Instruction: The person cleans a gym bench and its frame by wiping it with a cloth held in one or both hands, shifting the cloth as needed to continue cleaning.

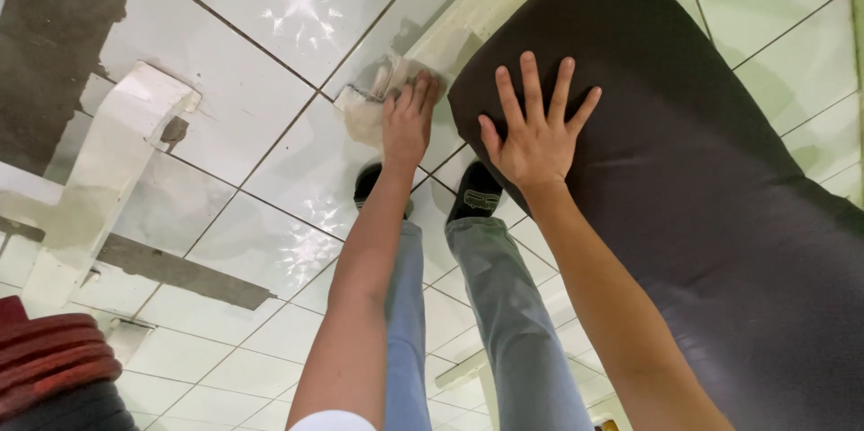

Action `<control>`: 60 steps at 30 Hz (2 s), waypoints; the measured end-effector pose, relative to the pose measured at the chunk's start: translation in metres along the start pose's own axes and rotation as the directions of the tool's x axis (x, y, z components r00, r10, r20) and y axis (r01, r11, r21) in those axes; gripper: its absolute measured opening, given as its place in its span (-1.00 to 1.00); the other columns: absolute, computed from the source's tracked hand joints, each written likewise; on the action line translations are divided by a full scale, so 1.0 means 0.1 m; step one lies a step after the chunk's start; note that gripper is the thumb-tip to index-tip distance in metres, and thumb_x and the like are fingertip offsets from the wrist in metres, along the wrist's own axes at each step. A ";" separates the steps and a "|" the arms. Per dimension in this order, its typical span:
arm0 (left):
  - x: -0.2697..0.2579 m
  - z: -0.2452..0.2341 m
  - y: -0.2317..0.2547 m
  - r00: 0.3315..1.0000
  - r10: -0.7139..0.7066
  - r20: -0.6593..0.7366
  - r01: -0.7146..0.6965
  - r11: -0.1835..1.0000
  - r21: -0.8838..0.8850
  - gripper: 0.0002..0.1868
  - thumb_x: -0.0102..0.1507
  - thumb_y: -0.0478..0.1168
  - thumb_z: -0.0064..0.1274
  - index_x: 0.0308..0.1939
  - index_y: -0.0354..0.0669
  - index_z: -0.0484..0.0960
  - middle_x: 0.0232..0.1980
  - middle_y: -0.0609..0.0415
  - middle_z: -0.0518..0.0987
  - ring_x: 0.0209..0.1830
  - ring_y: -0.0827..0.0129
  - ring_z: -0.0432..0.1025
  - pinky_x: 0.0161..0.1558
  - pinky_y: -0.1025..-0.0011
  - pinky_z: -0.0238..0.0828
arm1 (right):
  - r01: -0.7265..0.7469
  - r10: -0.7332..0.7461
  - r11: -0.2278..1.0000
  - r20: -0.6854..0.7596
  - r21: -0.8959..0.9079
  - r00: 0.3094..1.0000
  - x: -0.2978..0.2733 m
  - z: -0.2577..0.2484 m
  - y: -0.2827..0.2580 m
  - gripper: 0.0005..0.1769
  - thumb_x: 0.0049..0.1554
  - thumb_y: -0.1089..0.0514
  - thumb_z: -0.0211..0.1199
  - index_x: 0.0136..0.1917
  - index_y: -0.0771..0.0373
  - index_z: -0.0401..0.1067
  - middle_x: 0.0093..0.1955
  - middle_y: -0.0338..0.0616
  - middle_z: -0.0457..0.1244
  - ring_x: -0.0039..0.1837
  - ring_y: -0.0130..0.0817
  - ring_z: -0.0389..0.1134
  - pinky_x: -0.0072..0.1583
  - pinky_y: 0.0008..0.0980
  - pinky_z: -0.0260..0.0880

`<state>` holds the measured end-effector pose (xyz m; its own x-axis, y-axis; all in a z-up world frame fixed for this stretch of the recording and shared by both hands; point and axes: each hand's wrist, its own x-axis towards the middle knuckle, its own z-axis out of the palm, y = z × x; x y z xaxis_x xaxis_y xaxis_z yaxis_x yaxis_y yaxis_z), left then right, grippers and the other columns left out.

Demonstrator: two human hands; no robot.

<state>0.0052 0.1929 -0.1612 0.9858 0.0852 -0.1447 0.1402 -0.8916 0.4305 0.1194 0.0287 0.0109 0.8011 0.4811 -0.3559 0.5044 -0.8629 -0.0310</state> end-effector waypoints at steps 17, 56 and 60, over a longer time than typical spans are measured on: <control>-0.62 -0.61 0.21 0.849 -0.489 0.202 0.523 0.832 -0.184 -0.67 0.34 -0.18 -0.04 0.18 -0.01 0.59 -0.05 -0.05 0.67 -0.08 -0.09 0.49 -0.11 0.03 0.45 | 0.016 -0.020 0.997 0.057 0.078 0.998 0.01 -0.24 -0.04 -0.16 0.33 -0.36 0.03 0.74 -0.02 0.03 0.79 -0.10 -0.27 0.71 0.32 -0.43 0.48 0.64 -0.52; -0.94 -3.51 0.91 0.789 0.009 0.615 0.614 0.037 -0.789 -0.17 0.09 -0.12 0.42 0.37 -0.22 0.37 0.20 0.13 0.53 0.18 0.42 0.43 0.23 0.40 0.38 | -0.460 0.048 -0.355 0.508 0.814 0.860 -2.06 -1.13 -0.81 -0.67 0.24 0.17 0.03 0.29 0.14 0.24 0.17 -0.23 0.26 0.22 -0.43 0.26 0.26 -0.41 0.28; -1.09 -3.36 0.90 0.799 -0.125 0.588 0.591 -0.010 -0.806 -0.26 0.11 -0.15 0.48 0.26 -0.35 0.45 0.11 0.00 0.59 0.09 0.34 0.49 0.17 0.36 0.45 | -0.423 0.092 -0.451 0.512 0.786 0.854 -2.20 -1.17 -0.93 -0.66 0.24 0.15 0.07 0.29 0.13 0.28 0.16 -0.25 0.27 0.19 -0.44 0.29 0.20 -0.40 0.34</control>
<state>-0.0583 0.2529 0.1927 0.7161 -0.0815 -0.6932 0.6561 0.4175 0.6287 -0.0664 0.0214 0.2015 0.5656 0.2520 -0.7852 -0.8194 0.0642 -0.5696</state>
